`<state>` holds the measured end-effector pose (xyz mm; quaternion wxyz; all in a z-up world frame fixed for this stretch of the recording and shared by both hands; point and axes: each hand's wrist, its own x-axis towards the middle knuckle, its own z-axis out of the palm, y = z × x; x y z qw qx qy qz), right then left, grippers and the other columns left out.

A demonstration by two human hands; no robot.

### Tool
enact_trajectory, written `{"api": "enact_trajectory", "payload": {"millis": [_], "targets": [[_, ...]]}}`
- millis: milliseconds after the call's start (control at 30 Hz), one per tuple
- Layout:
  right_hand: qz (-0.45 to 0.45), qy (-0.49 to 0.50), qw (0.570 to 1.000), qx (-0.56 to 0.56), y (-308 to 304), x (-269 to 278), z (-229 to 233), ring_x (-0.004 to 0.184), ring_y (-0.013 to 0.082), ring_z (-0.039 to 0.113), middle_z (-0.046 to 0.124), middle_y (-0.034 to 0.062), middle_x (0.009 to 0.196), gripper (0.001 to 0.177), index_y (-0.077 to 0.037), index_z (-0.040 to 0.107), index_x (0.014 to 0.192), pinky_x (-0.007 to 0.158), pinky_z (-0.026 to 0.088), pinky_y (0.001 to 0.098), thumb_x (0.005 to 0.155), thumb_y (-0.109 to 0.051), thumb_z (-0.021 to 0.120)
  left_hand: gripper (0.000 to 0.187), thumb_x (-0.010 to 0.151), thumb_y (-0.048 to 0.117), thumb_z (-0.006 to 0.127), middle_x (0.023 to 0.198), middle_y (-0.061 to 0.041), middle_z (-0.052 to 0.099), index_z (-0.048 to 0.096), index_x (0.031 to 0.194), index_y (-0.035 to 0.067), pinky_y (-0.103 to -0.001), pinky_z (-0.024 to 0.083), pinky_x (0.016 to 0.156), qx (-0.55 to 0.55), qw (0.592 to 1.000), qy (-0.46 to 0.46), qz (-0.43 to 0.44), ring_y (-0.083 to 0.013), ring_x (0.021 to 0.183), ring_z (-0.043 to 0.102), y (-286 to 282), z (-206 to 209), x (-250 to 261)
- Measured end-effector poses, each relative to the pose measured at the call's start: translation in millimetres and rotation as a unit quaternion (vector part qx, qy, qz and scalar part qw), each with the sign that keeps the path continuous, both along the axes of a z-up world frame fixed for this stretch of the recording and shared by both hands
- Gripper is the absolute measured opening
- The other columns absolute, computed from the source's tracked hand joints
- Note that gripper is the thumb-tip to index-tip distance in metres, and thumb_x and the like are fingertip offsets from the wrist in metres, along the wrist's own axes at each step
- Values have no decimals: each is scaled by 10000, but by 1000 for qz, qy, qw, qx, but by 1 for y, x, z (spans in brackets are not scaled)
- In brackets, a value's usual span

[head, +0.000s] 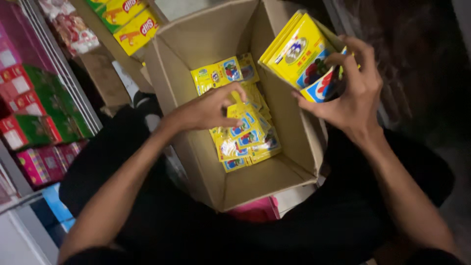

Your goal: The person unpacks yellow snack packets from a cardboard box while sitting on the floor. They open the packets, inspect the contents, and place them onto nearby shelves in a store aisle.

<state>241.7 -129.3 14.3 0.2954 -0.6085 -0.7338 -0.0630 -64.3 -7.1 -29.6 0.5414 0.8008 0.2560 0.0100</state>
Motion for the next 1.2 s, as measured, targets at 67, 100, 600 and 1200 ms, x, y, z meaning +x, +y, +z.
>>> {"api": "enact_trajectory", "payload": {"millis": [67,100,600,1200], "targets": [[22,17,999,-25,3,-3,-3,1222,354,654,565,216,1392,646,-8,639,1135,931,588,436,807,-452,976,450,843,107,743,614,-86,591,514,1226,162,-381,457,562,65,993,60,73,-183,571,597,1,36,-19],[29,26,999,-36,3,-4,-3,1224,360,652,573,225,1395,658,-9,643,1137,928,584,445,791,-474,956,460,861,34,720,634,-80,584,558,1267,180,-364,466,587,161,979,52,115,-170,588,603,4,50,-22],[101,52,984,-134,-24,-82,-37,1103,363,650,600,215,1264,729,5,618,1097,901,530,476,642,-485,909,563,972,80,633,715,-139,569,355,1451,180,-379,471,615,-45,997,-39,53,-207,637,612,-32,21,47],[115,-23,990,-80,-13,-63,-47,1127,384,614,568,241,1293,854,46,606,1109,932,504,515,643,-612,888,742,1070,22,452,1167,-162,675,91,1692,206,-335,608,863,-188,974,-110,-58,-179,949,690,-1,-5,69]]}}
